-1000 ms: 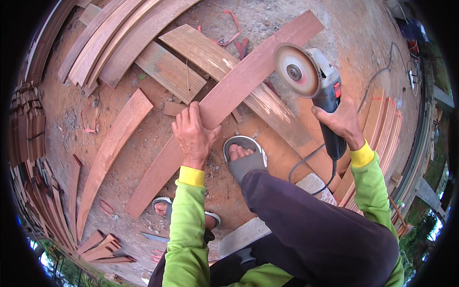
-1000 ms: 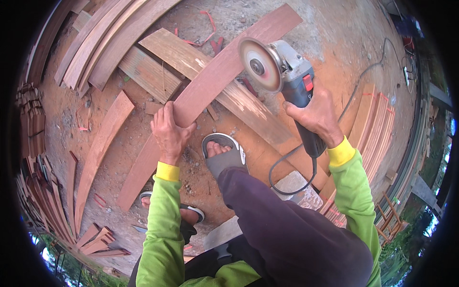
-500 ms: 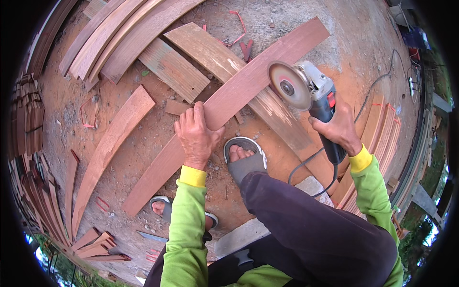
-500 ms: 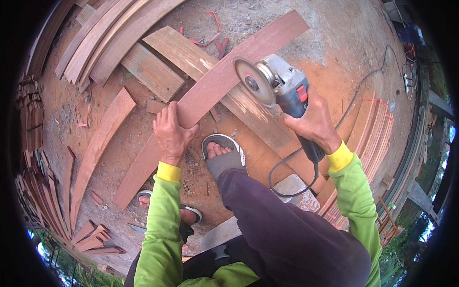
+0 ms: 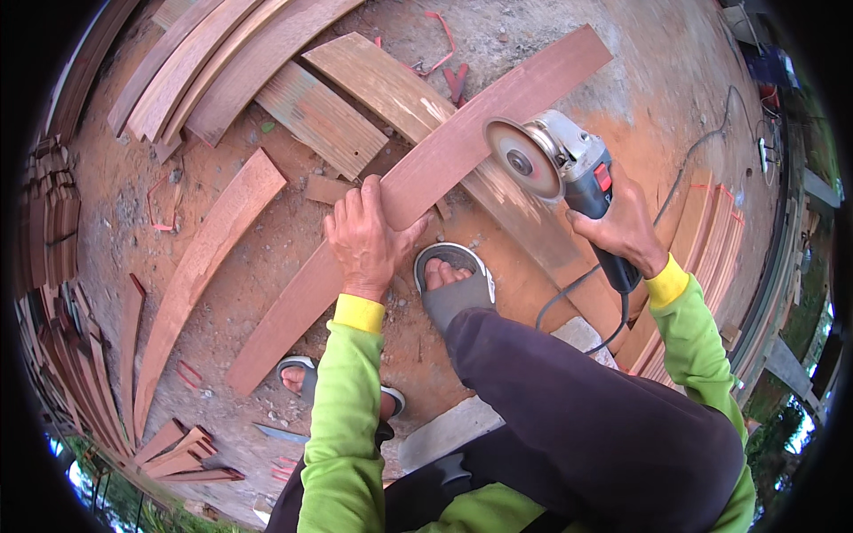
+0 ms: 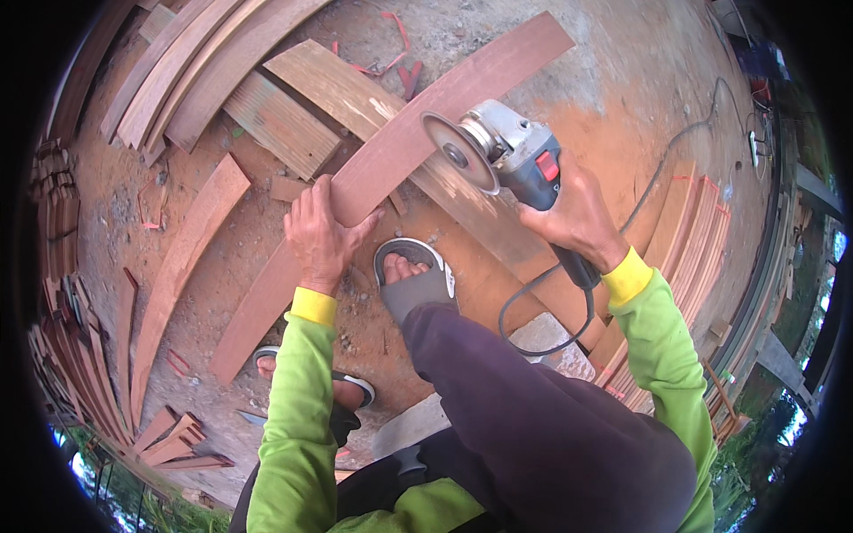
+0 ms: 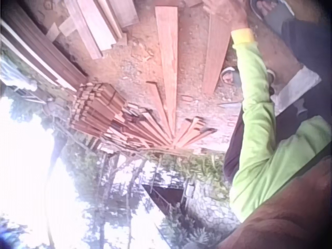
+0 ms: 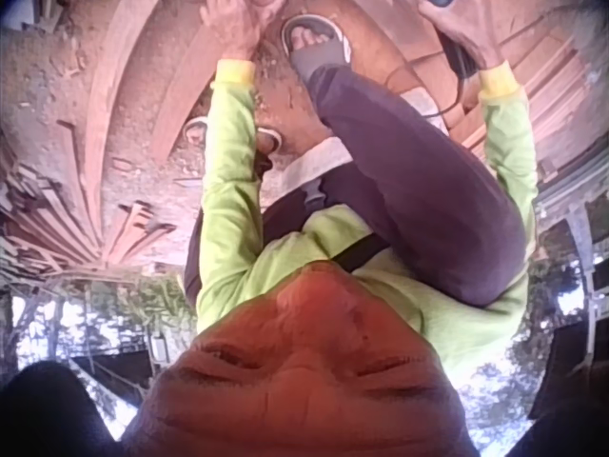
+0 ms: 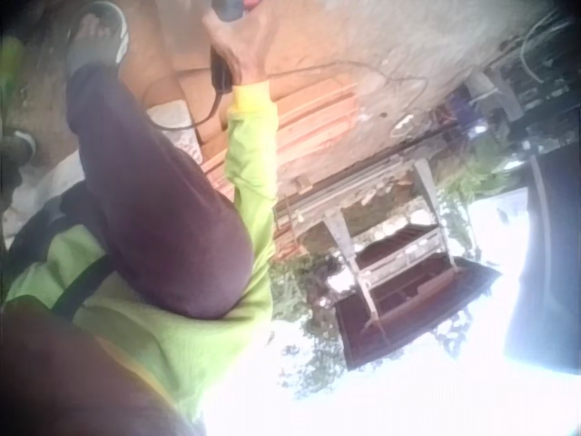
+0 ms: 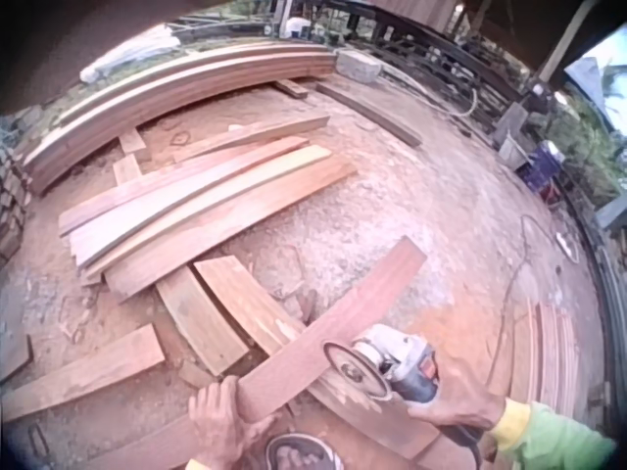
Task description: The person uses an angle grinder to cut long wooden planks into shorter pieces. They hold each plank with one hand and operate the grinder with the other, cutting multiple planks sequentially on a dirt ground surface.
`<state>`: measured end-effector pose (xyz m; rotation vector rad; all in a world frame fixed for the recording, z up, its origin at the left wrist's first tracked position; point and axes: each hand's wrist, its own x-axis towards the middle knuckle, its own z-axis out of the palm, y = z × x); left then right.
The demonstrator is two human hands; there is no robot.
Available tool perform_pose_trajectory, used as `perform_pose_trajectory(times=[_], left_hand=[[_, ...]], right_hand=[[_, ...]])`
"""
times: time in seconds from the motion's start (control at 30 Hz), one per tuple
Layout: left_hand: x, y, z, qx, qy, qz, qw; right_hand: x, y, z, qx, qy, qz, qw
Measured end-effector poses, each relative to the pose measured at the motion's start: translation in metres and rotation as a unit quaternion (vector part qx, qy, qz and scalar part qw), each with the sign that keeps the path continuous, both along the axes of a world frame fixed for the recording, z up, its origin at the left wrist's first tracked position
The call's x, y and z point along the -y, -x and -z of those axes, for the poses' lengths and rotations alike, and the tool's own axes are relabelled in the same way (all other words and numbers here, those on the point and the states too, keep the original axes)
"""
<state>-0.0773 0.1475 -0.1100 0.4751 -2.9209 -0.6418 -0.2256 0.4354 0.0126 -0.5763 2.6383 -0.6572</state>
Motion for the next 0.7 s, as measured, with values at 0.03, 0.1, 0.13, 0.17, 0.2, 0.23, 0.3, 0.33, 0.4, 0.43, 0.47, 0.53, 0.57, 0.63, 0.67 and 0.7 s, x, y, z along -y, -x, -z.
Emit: perform_pose_trajectory(times=[0.03, 0.1, 0.13, 0.17, 0.2, 0.23, 0.3, 0.33, 0.4, 0.43, 0.47, 0.53, 0.57, 0.63, 0.67, 0.7], left_hand=[[-0.0018, 0.0015, -0.0001, -0.005, 0.009, 0.002, 1.0], [-0.0024, 0.0031, -0.0008, -0.01, 0.024, 0.004, 1.0], [-0.0023, 0.0031, -0.0004, -0.01, 0.029, 0.005, 1.0], [-0.0024, 0.0028, 0.0, -0.008, 0.033, 0.005, 0.999], [-0.0022, 0.0026, 0.0006, -0.009, 0.035, 0.006, 0.999], [-0.0019, 0.0024, 0.0012, -0.01, 0.037, 0.006, 0.999], [-0.0019, 0.0028, 0.0017, -0.009, 0.037, 0.007, 0.999], [-0.002, 0.0034, 0.0009, -0.009, 0.035, 0.007, 0.999], [-0.002, 0.0033, 0.0007, -0.009, 0.034, 0.007, 0.999], [-0.002, 0.0033, 0.001, -0.011, 0.034, 0.007, 0.999], [-0.0019, 0.0029, 0.0012, -0.012, 0.034, 0.007, 0.999], [-0.002, 0.0025, 0.0004, -0.01, 0.035, 0.004, 0.999], [-0.0022, 0.0027, -0.0001, -0.008, 0.034, 0.003, 0.999], [-0.0018, 0.0031, -0.0009, -0.007, 0.038, 0.002, 0.999], [-0.002, 0.0033, -0.001, -0.006, 0.039, 0.001, 0.999], [-0.0019, 0.0034, -0.0008, -0.007, 0.038, 0.002, 0.999]], right_hand=[[0.0021, -0.0006, -0.0023, 0.006, -0.003, 0.003, 1.0], [0.0026, -0.0004, -0.0032, 0.009, -0.01, 0.002, 1.0], [0.002, -0.0004, -0.003, 0.007, -0.016, -0.001, 1.0], [0.0014, -0.0003, -0.0022, 0.005, -0.021, -0.006, 1.0], [0.0008, -0.0004, -0.0015, 0.003, -0.021, -0.008, 1.0], [0.0001, -0.0006, -0.0008, 0.002, -0.021, -0.01, 1.0], [-0.0009, -0.0007, -0.0003, 0.001, -0.028, -0.01, 1.0], [-0.0012, -0.0006, -0.0004, 0.002, -0.033, -0.008, 0.999], [-0.0017, -0.0008, 0.0003, 0.004, -0.037, -0.006, 0.999], [-0.0022, -0.0007, 0.001, 0.004, -0.036, -0.005, 0.999], [-0.0023, -0.0009, 0.0018, 0.005, -0.035, -0.005, 0.999], [-0.0017, -0.0013, 0.0018, 0.004, -0.041, -0.009, 0.999], [-0.0012, -0.0013, 0.0012, 0.003, -0.045, -0.011, 0.999], [0.0005, -0.0012, 0.0004, 0.007, -0.053, -0.009, 0.999], [0.0007, -0.0014, -0.0002, 0.009, -0.057, -0.009, 0.998], [0.0005, -0.0015, -0.0002, 0.007, -0.055, -0.01, 0.998]])
